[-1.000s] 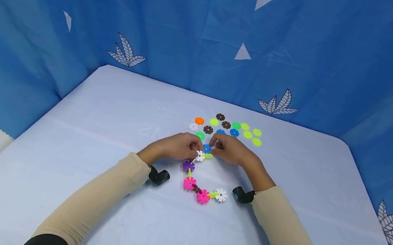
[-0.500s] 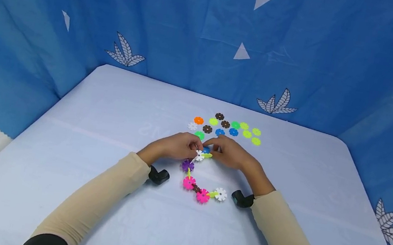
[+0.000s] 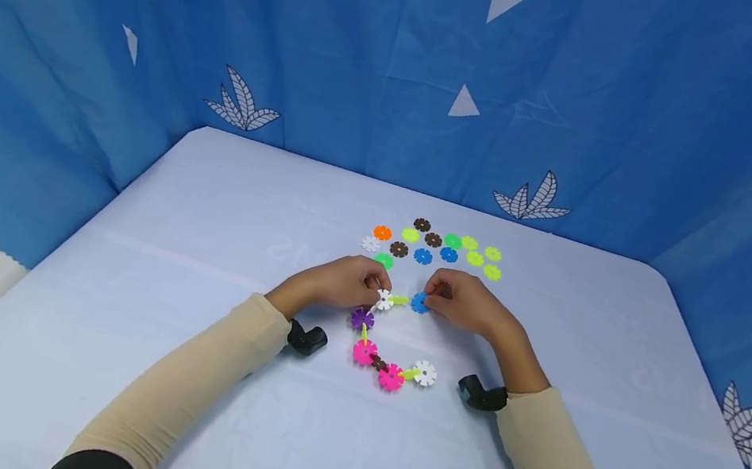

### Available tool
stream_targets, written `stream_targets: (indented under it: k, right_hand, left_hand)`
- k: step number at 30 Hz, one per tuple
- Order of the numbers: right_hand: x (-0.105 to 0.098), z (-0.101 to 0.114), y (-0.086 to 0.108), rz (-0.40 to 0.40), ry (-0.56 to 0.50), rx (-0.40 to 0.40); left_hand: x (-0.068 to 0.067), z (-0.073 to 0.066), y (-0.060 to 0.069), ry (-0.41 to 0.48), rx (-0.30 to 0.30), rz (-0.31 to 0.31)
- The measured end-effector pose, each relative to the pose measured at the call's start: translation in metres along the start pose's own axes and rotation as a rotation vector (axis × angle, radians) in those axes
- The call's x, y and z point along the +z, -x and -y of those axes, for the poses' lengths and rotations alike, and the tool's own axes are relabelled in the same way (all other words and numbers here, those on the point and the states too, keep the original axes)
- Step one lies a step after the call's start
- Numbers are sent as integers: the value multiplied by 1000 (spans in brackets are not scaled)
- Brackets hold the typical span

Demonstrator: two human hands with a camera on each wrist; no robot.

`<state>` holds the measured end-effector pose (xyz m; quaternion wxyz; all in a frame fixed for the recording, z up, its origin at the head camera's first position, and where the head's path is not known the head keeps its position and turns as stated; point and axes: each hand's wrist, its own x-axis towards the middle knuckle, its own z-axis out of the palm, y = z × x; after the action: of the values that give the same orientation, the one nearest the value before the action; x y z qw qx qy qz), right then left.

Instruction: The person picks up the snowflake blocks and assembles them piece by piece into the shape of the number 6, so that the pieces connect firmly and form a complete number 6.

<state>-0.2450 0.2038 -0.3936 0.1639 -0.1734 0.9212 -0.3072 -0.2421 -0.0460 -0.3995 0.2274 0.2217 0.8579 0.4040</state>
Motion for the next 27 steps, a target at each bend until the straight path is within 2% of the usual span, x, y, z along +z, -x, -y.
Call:
stream_targets:
  k: [6, 9, 19, 27]
  right_hand:
    - [1, -8, 8, 3, -218, 54]
    - [3, -10, 7, -5, -272, 62]
    - [7, -5, 5, -22, -304, 109]
    - [12, -5, 3, -53, -368, 103]
  left_hand:
    - [1, -2, 1, -11, -4, -5]
    - [1, -2, 2, -14, 2, -10]
    - [3, -2, 0, -4, -1, -38]
    - [5, -4, 0, -7, -20, -55]
